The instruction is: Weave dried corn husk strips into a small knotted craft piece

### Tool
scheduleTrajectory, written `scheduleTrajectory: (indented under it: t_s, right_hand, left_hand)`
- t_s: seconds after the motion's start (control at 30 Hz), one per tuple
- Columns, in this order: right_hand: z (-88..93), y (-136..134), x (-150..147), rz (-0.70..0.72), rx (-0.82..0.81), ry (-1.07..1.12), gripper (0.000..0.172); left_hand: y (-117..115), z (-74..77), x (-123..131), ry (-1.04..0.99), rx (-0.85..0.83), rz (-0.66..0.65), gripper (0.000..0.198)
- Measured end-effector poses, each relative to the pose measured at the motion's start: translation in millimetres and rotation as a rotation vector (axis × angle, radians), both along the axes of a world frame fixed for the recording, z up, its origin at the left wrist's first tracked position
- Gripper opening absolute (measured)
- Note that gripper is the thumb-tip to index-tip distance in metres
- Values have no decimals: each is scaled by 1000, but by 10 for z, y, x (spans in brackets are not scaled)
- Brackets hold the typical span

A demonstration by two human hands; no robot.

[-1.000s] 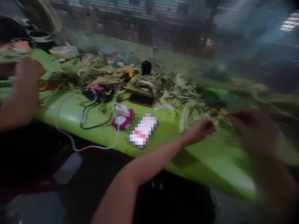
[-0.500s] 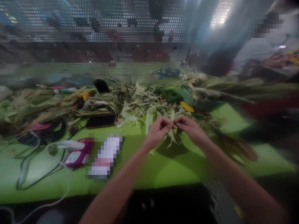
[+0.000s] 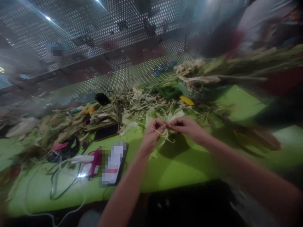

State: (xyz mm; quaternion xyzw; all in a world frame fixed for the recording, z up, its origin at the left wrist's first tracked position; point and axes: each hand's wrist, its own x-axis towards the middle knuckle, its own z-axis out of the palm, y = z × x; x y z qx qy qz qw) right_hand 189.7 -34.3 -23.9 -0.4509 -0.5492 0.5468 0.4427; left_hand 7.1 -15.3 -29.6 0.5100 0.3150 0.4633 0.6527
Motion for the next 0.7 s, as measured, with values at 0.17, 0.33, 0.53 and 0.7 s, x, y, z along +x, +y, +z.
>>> scheduleTrajectory:
  t_s: [0.17,0.33,0.53,0.7]
  right_hand:
    - [20,1,37,-94,95,-108,21]
    - [20,-40,-5,-29,-134,90,20]
    - [-63,-28,-113,-29,-305,355,17]
    - [-70,-66,-159,-58,-293,340,12]
  left_hand:
    - [14,-5,-2,-14,-21,25,31]
    - [9,-21,-19,-37,-59,-4,35]
    - [45,-88,-6,32,-30,57,38]
    - [68,-91,4,123,-13,126,39]
